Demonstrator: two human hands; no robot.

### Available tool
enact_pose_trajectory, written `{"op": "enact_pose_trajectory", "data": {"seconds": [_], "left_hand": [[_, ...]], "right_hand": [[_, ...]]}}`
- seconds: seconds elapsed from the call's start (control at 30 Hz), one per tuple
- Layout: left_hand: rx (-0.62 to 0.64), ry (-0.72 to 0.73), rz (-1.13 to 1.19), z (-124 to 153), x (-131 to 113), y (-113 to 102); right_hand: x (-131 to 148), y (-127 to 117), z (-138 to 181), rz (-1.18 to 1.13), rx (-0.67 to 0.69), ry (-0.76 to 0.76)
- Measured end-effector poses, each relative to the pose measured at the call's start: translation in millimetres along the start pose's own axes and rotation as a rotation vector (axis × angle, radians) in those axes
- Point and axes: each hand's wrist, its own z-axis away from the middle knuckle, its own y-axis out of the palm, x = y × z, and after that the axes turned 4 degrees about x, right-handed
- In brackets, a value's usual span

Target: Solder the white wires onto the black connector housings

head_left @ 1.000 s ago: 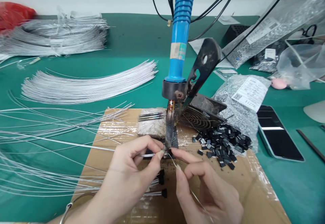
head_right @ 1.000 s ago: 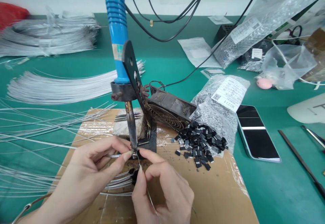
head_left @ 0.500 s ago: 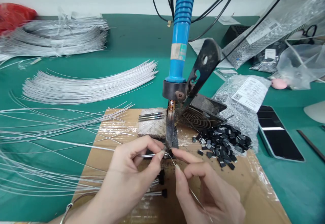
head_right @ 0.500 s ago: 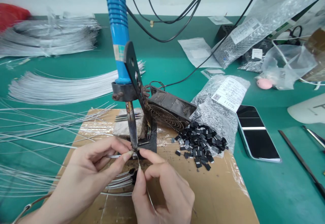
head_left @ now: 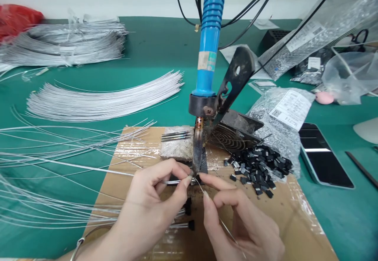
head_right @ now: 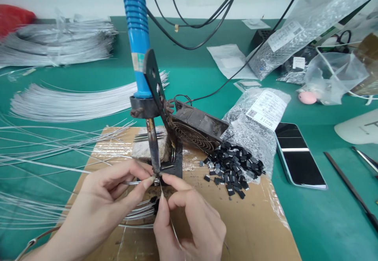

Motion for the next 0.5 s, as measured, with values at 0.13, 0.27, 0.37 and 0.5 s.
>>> {"op": "enact_pose_trajectory", "data": {"seconds": [0.13, 0.27, 0.37, 0.5], "left_hand": [[-0.011, 0.022, 0.007, 0.2, 2.5, 0.0], [-0.02, 0.05, 0.005, -1.3, 4.4, 0.6], [-0.03, 0.066, 0.002, -2.4, 5.2, 1.3], [-0.034, 0.078, -0.007, -2.7, 5.6, 1.3]], "right_hand": [[0.7, -1.7, -0.9, 0.014, 0.023, -0.005], [1.4, -3.6, -2.1, 0.023, 0.032, -0.003], [0.8, -3.9, -2.6, 0.018, 0.043, -0.002], [-0.2, -2.9, -2.6, 0.004, 0.033, -0.009]]}}
